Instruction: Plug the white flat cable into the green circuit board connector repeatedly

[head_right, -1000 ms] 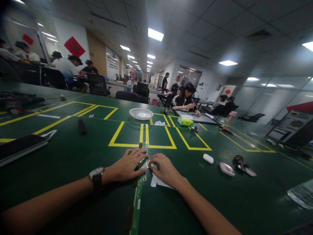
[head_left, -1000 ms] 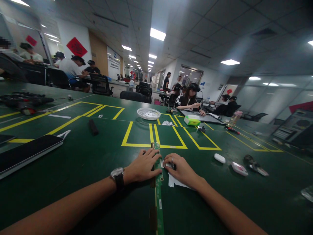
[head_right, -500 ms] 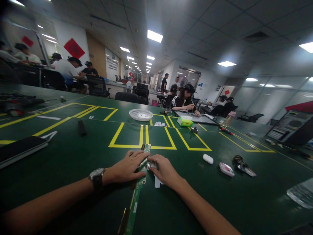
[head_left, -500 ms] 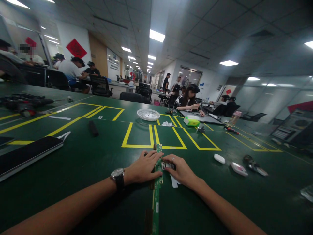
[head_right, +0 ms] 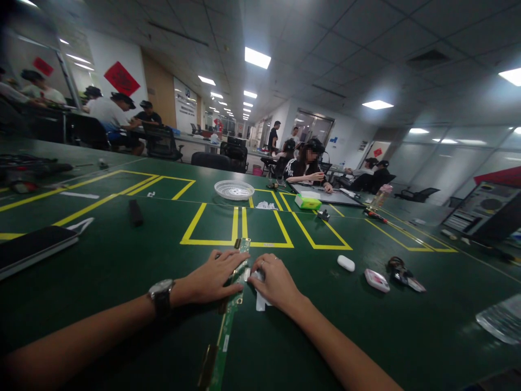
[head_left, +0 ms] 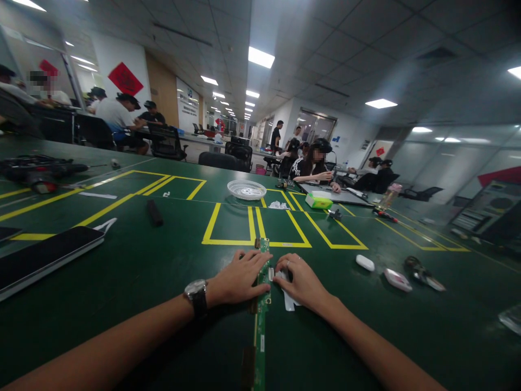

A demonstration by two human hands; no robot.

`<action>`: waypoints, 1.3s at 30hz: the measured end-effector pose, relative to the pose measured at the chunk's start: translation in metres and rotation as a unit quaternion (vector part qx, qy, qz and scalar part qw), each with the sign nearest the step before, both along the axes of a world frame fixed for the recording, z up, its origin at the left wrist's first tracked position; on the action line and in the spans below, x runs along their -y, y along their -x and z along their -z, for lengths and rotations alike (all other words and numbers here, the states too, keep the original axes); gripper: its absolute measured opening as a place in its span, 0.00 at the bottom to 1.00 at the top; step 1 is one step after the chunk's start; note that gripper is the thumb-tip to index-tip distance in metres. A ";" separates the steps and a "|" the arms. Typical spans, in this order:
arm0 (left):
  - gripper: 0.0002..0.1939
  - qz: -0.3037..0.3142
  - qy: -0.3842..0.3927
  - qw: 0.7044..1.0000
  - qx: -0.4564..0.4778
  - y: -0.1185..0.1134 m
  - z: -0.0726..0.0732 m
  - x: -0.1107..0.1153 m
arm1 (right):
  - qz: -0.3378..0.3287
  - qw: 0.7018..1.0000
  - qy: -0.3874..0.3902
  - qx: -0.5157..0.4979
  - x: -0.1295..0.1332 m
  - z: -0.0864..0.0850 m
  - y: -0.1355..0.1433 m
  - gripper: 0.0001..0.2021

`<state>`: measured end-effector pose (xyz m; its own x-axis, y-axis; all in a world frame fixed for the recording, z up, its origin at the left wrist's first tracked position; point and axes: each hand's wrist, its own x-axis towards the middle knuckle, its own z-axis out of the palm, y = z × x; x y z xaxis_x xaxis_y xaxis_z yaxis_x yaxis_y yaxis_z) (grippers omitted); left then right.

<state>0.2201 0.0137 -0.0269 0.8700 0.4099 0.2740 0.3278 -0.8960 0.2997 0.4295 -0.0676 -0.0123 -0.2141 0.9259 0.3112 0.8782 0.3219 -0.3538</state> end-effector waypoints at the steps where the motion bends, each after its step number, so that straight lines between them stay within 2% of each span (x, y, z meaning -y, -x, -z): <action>1: 0.34 0.001 0.001 1.000 0.000 0.000 0.000 0.000 | -0.002 1.000 0.001 0.001 0.000 0.000 0.000 0.05; 13: 0.33 0.007 -0.011 1.000 -0.001 -0.002 0.003 -0.001 | -0.038 0.999 0.000 -0.002 -0.001 0.005 -0.004 0.06; 19: 0.34 0.005 -0.010 1.000 0.006 -0.001 0.002 0.000 | 0.009 1.000 -0.015 0.021 0.002 0.000 -0.005 0.08; 26: 0.33 0.008 -0.010 1.000 -0.004 -0.001 0.002 0.001 | -0.026 1.000 0.000 0.013 0.003 -0.002 -0.005 0.09; 39: 0.33 0.010 -0.013 1.000 -0.008 -0.002 0.001 -0.001 | -0.036 0.999 0.004 -0.001 -0.001 0.005 -0.007 0.10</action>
